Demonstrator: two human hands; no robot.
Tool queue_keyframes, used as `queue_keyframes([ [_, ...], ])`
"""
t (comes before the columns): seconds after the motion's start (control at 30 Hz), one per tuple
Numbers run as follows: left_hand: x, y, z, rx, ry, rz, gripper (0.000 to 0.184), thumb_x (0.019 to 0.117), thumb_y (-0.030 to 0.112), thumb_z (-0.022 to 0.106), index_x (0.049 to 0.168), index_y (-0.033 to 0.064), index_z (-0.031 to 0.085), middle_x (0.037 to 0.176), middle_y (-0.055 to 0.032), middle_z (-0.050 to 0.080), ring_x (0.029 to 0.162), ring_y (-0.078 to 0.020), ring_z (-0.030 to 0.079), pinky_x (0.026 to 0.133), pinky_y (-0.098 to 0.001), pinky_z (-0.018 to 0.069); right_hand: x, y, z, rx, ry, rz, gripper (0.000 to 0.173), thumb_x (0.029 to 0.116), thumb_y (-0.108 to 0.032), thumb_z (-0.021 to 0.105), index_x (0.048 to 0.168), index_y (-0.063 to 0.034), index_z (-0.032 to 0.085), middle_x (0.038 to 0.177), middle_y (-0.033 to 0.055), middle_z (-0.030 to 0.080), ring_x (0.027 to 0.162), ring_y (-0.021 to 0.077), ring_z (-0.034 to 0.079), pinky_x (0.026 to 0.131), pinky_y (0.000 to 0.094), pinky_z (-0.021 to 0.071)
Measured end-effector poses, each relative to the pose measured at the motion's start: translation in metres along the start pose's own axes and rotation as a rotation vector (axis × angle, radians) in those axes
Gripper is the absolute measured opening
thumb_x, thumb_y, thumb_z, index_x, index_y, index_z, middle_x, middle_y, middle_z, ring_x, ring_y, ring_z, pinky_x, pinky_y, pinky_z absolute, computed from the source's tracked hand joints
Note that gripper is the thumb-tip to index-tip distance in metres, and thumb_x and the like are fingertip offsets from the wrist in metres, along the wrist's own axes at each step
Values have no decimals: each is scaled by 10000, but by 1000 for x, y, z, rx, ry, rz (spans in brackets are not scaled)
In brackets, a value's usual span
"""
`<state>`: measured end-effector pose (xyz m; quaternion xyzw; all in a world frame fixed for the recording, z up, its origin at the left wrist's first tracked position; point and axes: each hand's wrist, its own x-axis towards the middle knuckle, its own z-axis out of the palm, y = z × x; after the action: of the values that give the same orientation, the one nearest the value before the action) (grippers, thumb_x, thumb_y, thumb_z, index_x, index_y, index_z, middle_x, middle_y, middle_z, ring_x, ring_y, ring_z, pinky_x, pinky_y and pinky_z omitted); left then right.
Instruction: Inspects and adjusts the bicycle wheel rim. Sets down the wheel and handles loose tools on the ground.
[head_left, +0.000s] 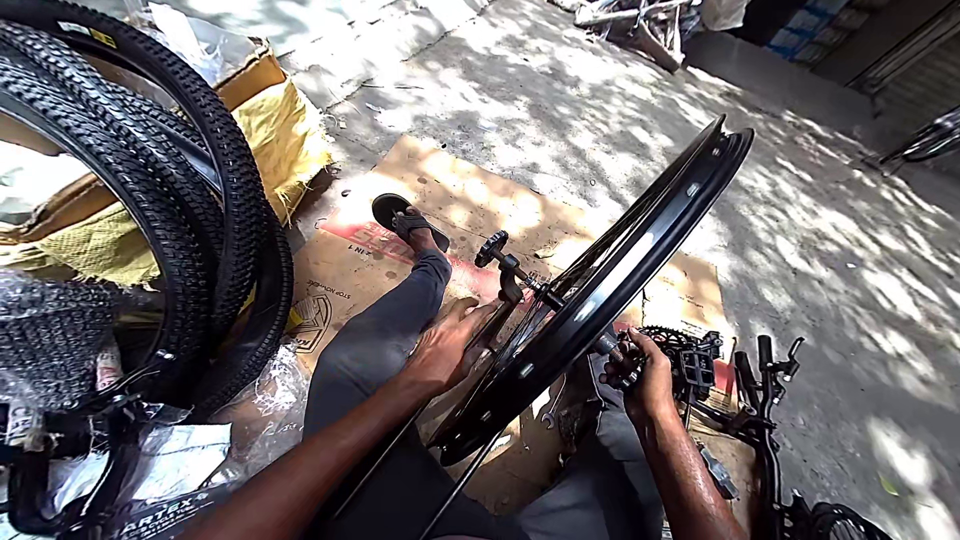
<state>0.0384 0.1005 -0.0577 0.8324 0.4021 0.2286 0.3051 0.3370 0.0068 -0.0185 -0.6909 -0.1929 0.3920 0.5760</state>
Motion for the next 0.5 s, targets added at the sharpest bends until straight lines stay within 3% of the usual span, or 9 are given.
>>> queue_keyframes([
  [0.07,-42,-8,-11,-53,-174,-199,727,919,298,770,1552,164,438,1442,-149,565,1259,-340,597,1050,-592,482,-2,1,0,12,-7,-9,400,1057,-459,460,811,-155,546,598,-11,518,463,131,523,459,326,518],
  [0.1,-59,-13,-19,-68,-279,-263,735,925,334,758,1557,157,426,1340,-136,633,1197,-310,627,1042,-571,483,-2,2,1,38,-8,-9,421,1056,-491,451,811,-161,542,617,-9,532,486,136,543,478,337,529],
  [0.17,-85,-22,-30,-130,-422,-333,613,921,333,765,1464,164,536,1018,-75,713,899,-226,682,866,-499,558,-3,6,1,170,11,1,436,1033,-549,470,840,-171,566,684,9,596,574,157,610,537,368,561],
  [0.23,-97,-25,-36,-175,-508,-381,395,922,293,760,1275,156,650,861,-19,696,740,-150,666,759,-409,580,-8,13,1,328,58,4,438,1025,-586,469,1022,-167,596,836,41,671,718,198,683,625,421,596],
  [0.33,-92,-19,-42,-169,-575,-432,246,911,227,790,1125,129,719,767,-10,689,634,-127,653,678,-348,583,-20,33,-1,394,146,47,486,1040,-616,382,1257,-209,534,980,27,654,804,198,676,681,436,588],
  [0.37,-88,-19,-42,-162,-586,-434,199,906,219,794,1072,123,737,736,-13,690,613,-130,656,662,-347,587,-26,41,-3,395,171,76,484,1045,-605,380,1281,-205,515,990,29,632,808,202,667,687,435,586],
  [0.5,-75,-24,-44,-199,-662,-421,166,888,225,813,946,88,739,711,-35,706,605,-151,672,652,-362,590,-50,70,-9,350,201,212,370,1070,-501,416,1141,-148,504,835,33,652,674,193,688,618,405,616],
])
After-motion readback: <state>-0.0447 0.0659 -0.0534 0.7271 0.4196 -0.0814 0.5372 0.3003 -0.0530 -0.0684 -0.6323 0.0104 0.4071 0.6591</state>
